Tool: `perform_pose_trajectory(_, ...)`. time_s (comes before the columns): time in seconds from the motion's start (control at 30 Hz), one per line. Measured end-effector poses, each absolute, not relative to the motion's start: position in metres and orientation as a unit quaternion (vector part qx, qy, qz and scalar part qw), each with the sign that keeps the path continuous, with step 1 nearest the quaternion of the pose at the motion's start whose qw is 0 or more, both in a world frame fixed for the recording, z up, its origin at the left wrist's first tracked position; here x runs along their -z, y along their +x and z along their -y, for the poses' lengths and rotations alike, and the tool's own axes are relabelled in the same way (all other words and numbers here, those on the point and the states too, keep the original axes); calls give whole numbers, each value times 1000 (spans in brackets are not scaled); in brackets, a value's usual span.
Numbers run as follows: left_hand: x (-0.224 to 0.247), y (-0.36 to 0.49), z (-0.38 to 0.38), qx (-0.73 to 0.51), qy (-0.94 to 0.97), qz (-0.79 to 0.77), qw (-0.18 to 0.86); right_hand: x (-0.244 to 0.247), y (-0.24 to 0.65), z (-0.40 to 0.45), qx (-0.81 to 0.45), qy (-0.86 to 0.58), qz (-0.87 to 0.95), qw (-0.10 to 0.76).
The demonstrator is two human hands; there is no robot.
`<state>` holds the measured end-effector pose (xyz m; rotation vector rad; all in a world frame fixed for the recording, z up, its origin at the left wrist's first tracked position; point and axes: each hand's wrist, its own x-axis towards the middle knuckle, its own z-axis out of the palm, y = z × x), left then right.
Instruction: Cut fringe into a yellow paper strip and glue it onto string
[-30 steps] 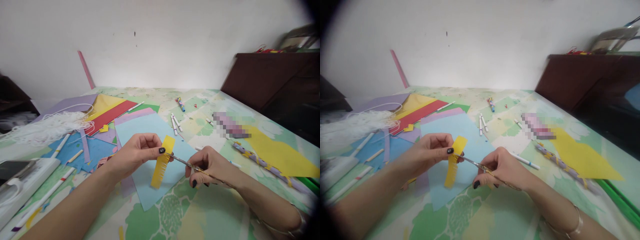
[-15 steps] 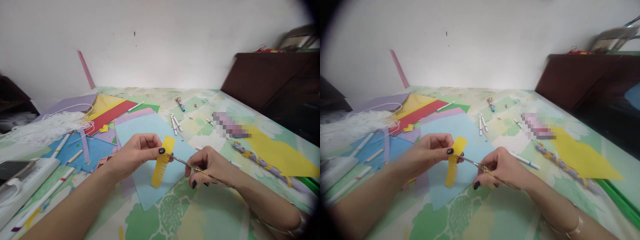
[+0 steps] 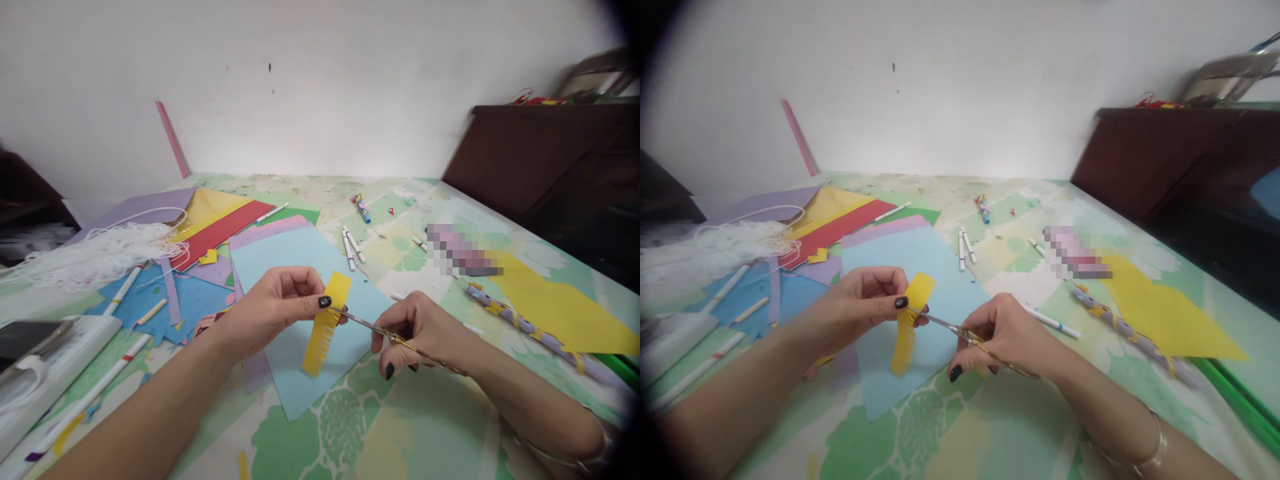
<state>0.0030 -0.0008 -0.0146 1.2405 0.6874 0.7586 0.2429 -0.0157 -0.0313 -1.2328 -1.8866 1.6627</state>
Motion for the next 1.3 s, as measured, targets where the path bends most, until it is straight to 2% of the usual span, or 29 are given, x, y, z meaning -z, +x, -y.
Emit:
perform_pose_trajectory(0.43,11,5,1,-351,548,-291,702,29,245,15,-599,-392,675,178)
perform_pose_trajectory(1.3,14,3,2,-341,559,-310,689,32,244,15,-574,-425,679,169)
